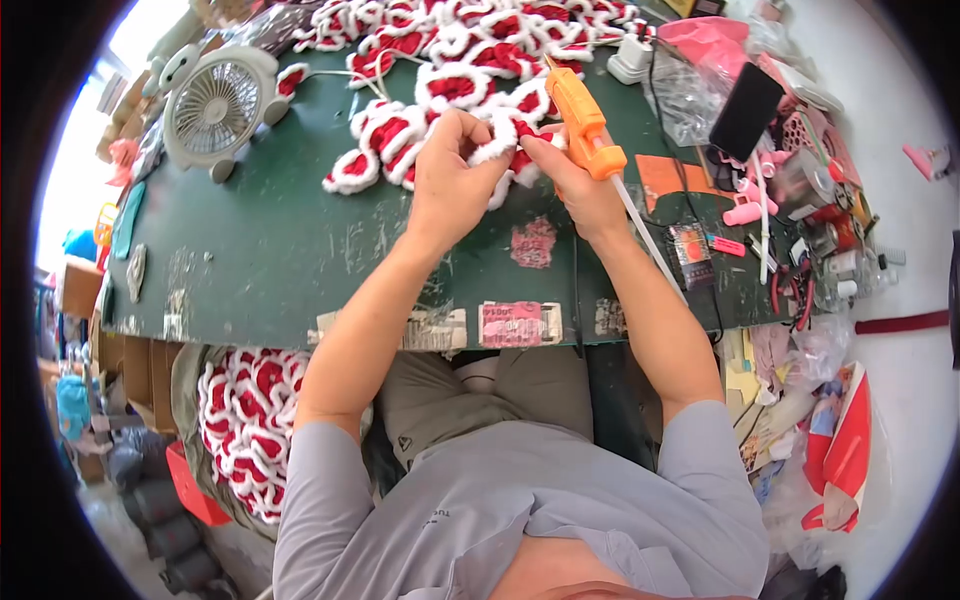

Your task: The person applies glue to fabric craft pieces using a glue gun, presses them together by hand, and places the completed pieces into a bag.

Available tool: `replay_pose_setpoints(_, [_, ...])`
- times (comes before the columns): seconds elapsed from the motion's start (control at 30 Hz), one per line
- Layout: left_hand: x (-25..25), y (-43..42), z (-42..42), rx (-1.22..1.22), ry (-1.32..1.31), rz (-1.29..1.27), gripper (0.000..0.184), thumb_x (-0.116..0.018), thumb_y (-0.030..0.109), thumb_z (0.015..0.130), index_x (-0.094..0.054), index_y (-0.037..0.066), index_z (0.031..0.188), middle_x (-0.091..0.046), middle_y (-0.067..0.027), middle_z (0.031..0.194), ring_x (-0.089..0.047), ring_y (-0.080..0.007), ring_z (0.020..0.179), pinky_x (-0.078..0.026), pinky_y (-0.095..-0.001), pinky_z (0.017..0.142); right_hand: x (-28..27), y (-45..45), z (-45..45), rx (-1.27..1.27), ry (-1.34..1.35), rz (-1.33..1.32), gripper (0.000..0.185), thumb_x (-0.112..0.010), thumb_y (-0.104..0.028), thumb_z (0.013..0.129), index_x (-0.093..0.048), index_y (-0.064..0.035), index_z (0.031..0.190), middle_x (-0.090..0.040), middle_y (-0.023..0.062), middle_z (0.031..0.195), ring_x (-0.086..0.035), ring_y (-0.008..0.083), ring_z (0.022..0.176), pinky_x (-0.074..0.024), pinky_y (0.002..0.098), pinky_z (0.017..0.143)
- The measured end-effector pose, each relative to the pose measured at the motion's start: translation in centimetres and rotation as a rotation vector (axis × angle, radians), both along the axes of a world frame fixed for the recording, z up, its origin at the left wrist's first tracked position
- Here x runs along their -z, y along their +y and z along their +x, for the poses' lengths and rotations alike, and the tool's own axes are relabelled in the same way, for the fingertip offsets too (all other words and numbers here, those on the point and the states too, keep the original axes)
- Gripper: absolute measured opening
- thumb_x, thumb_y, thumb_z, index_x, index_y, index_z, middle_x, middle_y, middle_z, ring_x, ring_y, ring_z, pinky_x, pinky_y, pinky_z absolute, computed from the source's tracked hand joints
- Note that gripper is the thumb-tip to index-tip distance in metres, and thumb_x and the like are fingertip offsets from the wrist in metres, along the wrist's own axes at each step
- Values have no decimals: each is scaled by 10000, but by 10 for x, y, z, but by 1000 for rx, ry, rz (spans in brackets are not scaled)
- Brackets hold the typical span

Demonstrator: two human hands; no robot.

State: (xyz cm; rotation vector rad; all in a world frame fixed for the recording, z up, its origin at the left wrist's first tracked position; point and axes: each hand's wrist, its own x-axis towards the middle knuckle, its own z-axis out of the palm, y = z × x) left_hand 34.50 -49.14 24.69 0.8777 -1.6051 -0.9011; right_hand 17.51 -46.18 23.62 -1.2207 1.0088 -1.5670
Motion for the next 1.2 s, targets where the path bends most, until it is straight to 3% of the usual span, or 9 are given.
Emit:
replay_pose_setpoints(0.13, [0,-6,-17,246,646,375,171,-605,-4,891,-455,59,946,-605,-51,972,-608,-126,870,-496,-250,752,4,-9,-12,46,-159,-98,244,-719,8,846,-509,-99,912,-615,54,954,-603,113,897,-481,275,763])
replay_pose_setpoints(0.17, [-5,0,-17,312,774,458,194,-558,50,920,-498,39,1104,-600,-72,1024,-622,-151,947,-506,-268,826,2,-8,-14,50,-181,-100,246,-715,15,843,-508,-99,911,-622,65,974,-602,113,902,-481,273,764])
replay_pose_setpoints(0.3, [5,4,1,513,540,500,564,-601,234,945,-411,35,1438,-586,-56,1057,-584,-126,1011,-469,-273,892,3,-1,-10,19,-116,-71,237,-693,27,852,-495,-95,901,-635,89,1002,-605,117,890,-488,270,759])
replay_pose_setpoints(0.47, [1,9,0,340,218,498,462,-691,315,943,-571,30,1285,-640,-28,1015,-593,-67,908,-481,-223,751,10,-2,-2,-72,154,-264,237,-685,14,869,-465,-74,881,-636,118,1062,-609,137,905,-506,270,763])
replay_pose_setpoints(0.5, [4,8,0,345,250,433,427,-694,273,945,-580,23,1271,-653,-31,1016,-602,-64,898,-479,-209,724,9,-1,5,-11,95,-283,263,-752,-32,828,-518,-66,943,-643,29,950,-532,40,730,-450,210,644])
replay_pose_setpoints(0.53, [5,6,1,351,280,364,392,-698,232,947,-589,16,1257,-666,-35,1016,-611,-62,888,-477,-195,697,10,-2,4,-15,95,-282,263,-752,-32,828,-518,-66,943,-643,29,950,-532,40,730,-450,210,644])
replay_pose_setpoints(0.67, [5,3,3,316,397,340,365,-684,130,947,-571,-5,1266,-666,-58,1086,-635,-84,947,-519,-218,751,20,-10,-2,37,153,-165,289,-797,-87,805,-549,-62,951,-558,-19,830,-523,51,719,-436,211,633])
replay_pose_setpoints(1.07, [1,0,16,555,490,475,425,-604,-6,939,-501,2,1351,-613,-129,1255,-622,-170,1113,-506,-300,952,8,0,-5,-80,44,-157,207,-702,2,882,-523,-80,946,-603,30,977,-590,80,814,-467,220,651])
replay_pose_setpoints(1.2, [1,2,10,433,368,437,464,-713,75,903,-529,-8,1320,-665,-84,1103,-653,-125,933,-546,-254,822,4,6,-1,-111,86,-172,232,-711,11,870,-520,-76,971,-599,44,1031,-606,89,859,-501,228,701])
